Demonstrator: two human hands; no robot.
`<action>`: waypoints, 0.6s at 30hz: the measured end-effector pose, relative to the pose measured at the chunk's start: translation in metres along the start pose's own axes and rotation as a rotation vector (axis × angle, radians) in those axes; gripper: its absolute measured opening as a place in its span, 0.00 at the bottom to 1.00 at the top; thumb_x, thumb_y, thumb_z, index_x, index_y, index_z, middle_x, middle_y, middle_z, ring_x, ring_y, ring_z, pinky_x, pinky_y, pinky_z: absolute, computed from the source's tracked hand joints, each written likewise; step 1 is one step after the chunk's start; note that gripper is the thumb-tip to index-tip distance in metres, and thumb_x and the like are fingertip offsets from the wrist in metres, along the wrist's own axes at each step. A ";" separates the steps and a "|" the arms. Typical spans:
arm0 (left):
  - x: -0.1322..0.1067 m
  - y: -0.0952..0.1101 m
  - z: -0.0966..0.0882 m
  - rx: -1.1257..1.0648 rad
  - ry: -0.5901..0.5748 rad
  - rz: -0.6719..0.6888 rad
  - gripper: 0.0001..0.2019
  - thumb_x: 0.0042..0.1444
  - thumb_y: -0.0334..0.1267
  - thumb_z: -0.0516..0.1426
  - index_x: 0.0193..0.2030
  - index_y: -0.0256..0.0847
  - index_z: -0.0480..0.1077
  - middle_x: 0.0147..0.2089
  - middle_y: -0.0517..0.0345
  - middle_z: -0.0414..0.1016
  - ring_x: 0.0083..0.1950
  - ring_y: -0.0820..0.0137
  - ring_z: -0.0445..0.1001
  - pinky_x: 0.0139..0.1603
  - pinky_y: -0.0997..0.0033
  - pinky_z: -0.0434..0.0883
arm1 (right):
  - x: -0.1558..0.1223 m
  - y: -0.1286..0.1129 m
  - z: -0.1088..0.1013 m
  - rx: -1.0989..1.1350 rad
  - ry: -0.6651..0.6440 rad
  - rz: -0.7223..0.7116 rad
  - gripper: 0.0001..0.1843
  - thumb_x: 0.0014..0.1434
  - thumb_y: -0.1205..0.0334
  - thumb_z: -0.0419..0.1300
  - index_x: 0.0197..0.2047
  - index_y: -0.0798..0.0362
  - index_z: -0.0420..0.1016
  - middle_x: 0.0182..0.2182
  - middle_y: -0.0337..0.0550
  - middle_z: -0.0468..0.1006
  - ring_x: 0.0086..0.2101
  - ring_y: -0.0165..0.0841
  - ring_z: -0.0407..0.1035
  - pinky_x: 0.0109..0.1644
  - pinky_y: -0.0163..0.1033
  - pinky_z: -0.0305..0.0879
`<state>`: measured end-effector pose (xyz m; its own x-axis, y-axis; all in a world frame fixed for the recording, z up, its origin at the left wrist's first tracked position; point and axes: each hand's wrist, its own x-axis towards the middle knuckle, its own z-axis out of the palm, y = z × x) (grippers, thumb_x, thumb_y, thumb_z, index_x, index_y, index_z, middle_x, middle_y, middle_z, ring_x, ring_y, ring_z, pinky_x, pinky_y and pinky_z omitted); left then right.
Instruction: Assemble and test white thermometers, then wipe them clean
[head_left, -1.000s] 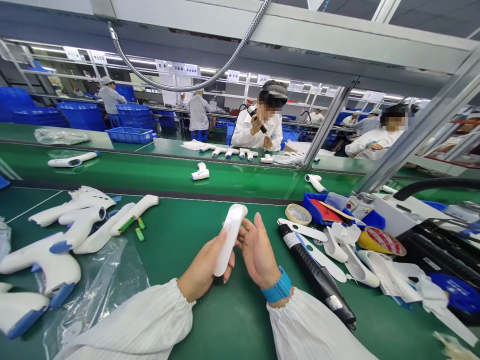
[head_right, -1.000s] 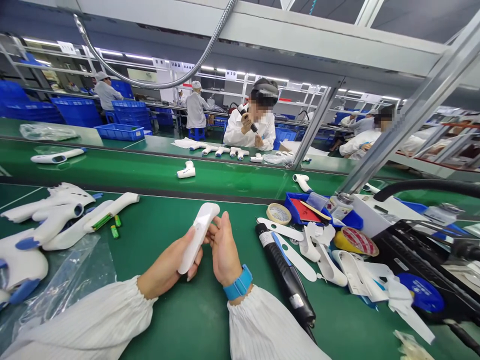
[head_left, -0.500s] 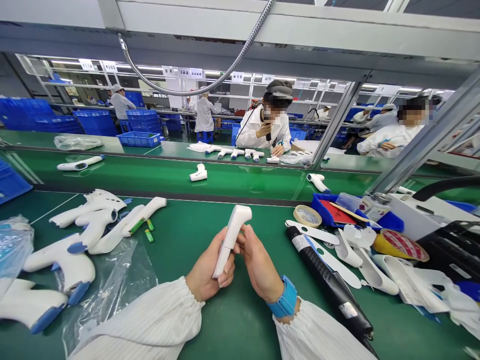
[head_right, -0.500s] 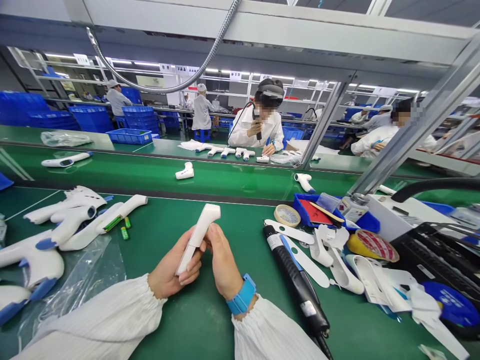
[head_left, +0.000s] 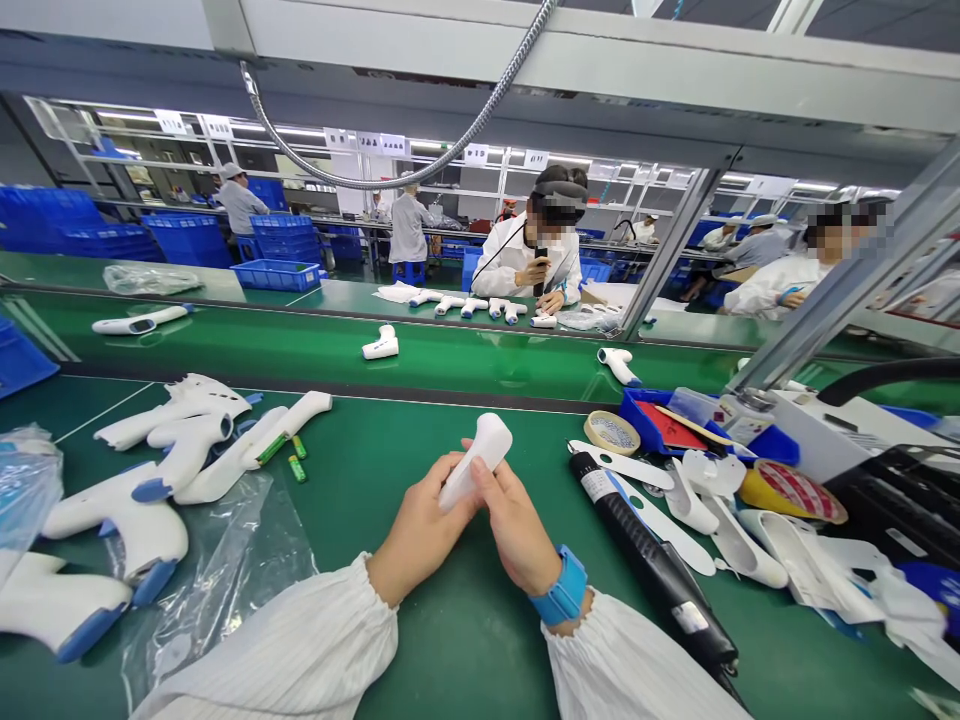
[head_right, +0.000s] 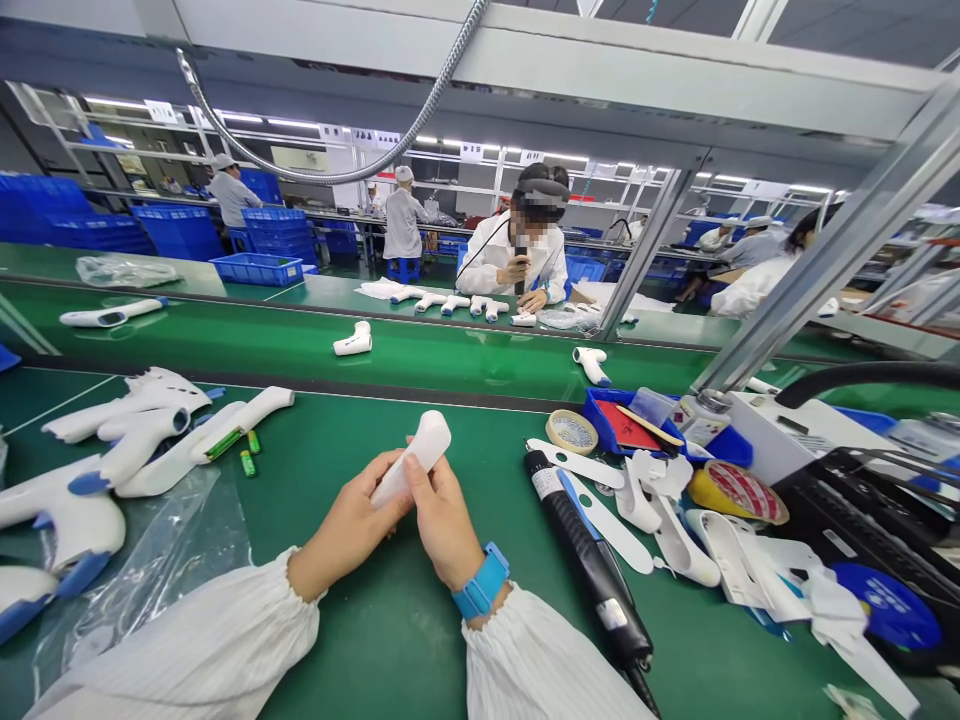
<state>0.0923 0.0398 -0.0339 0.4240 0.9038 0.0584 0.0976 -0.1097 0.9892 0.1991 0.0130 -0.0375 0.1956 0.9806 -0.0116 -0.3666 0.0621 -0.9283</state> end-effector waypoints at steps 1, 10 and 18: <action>0.000 -0.001 0.000 0.019 0.009 0.010 0.16 0.50 0.42 0.57 0.45 0.42 0.67 0.30 0.63 0.69 0.21 0.78 0.65 0.22 0.77 0.65 | 0.001 0.001 -0.001 -0.003 -0.010 -0.002 0.23 0.53 0.51 0.60 0.50 0.52 0.69 0.40 0.41 0.75 0.41 0.34 0.68 0.46 0.38 0.63; 0.001 0.001 -0.001 -0.163 -0.142 -0.110 0.27 0.48 0.42 0.59 0.54 0.40 0.58 0.18 0.71 0.62 0.14 0.80 0.59 0.14 0.81 0.59 | 0.003 -0.002 -0.003 0.065 -0.084 0.033 0.19 0.50 0.54 0.63 0.43 0.55 0.72 0.35 0.43 0.76 0.32 0.33 0.70 0.35 0.37 0.67; 0.001 0.002 0.000 -0.155 -0.153 -0.150 0.33 0.48 0.43 0.59 0.59 0.38 0.53 0.17 0.71 0.61 0.15 0.79 0.59 0.15 0.81 0.59 | 0.004 0.001 -0.003 0.040 -0.130 0.056 0.18 0.52 0.53 0.61 0.43 0.55 0.69 0.30 0.41 0.75 0.21 0.30 0.67 0.19 0.33 0.64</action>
<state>0.0927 0.0401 -0.0324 0.5477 0.8307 -0.0995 0.0355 0.0958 0.9948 0.2023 0.0165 -0.0399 0.0553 0.9984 -0.0126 -0.4102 0.0112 -0.9119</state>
